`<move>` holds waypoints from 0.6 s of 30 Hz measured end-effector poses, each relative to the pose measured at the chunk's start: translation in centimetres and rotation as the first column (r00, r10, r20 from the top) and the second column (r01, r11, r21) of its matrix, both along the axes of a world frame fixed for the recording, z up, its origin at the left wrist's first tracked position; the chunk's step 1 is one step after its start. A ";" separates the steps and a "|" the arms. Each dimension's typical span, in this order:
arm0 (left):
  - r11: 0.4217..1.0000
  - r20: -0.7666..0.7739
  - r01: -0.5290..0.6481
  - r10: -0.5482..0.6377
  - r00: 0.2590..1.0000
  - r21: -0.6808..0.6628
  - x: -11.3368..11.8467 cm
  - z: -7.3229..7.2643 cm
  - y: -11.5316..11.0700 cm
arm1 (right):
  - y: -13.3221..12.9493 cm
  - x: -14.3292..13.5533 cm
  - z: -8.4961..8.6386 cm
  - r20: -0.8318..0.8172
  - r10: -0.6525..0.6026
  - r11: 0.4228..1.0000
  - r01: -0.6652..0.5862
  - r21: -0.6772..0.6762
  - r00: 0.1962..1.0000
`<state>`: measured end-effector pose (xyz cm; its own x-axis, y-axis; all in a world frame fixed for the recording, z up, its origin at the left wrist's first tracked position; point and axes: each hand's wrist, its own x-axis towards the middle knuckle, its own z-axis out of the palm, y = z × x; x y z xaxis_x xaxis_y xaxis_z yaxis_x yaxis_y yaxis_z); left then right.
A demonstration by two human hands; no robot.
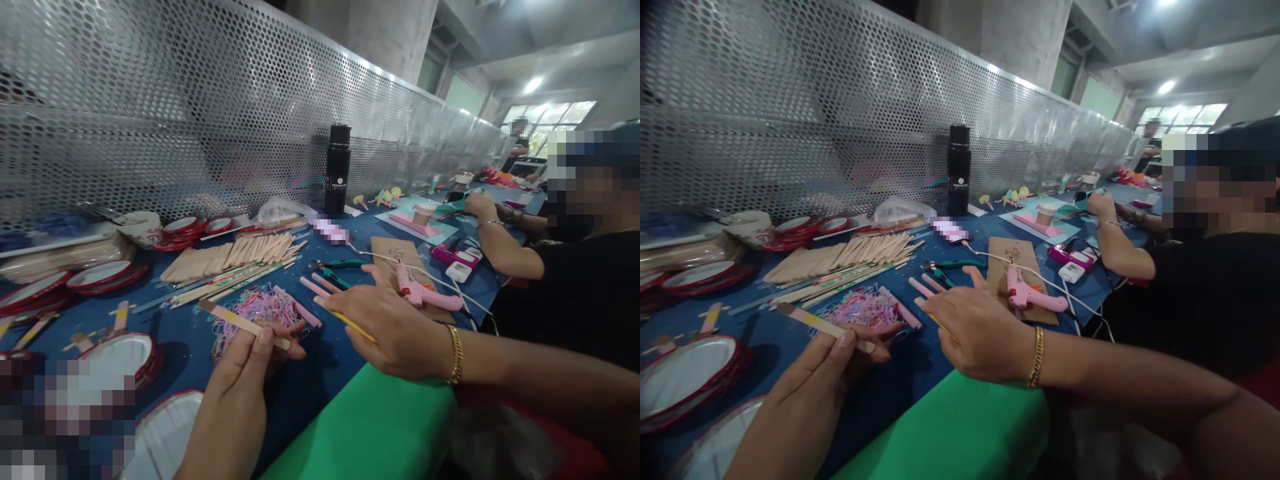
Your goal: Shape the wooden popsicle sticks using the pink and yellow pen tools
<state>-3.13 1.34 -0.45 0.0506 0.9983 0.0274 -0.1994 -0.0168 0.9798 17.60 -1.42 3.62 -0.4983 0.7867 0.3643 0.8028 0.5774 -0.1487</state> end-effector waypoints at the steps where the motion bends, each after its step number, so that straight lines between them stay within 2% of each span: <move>1: 1.000 0.007 0.005 -0.005 1.000 0.008 0.0 -0.1 0.0 | 0.6 -0.1 0.0 0.041 -0.016 1.000 0.016 0.001 0.999; 3: 1.000 0.018 0.009 -0.009 1.000 0.000 0.0 -0.2 0.0 | 1.7 -0.3 -0.1 0.118 -0.035 0.999 0.032 0.022 0.992; 8: 1.000 0.023 -0.017 0.017 1.000 -0.011 0.2 -0.1 -0.2 | 3.2 -0.4 -0.3 0.241 0.017 0.999 -0.026 0.032 0.970; 13: 1.000 0.067 -0.031 0.031 0.997 -0.001 0.5 0.1 -0.4 | 3.5 -0.1 -0.1 0.224 0.067 0.998 -0.070 0.004 0.972; 18: 1.000 0.078 -0.007 0.007 0.997 -0.010 0.2 0.5 -0.4 | 4.3 -0.8 -0.3 0.154 -0.012 0.997 -0.001 0.082 0.988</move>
<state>-2.89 0.98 0.02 0.0417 0.9989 0.0217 -0.2756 -0.0093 0.9612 16.76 2.90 3.34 -0.5494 0.7605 0.3461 0.8156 0.5781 0.0245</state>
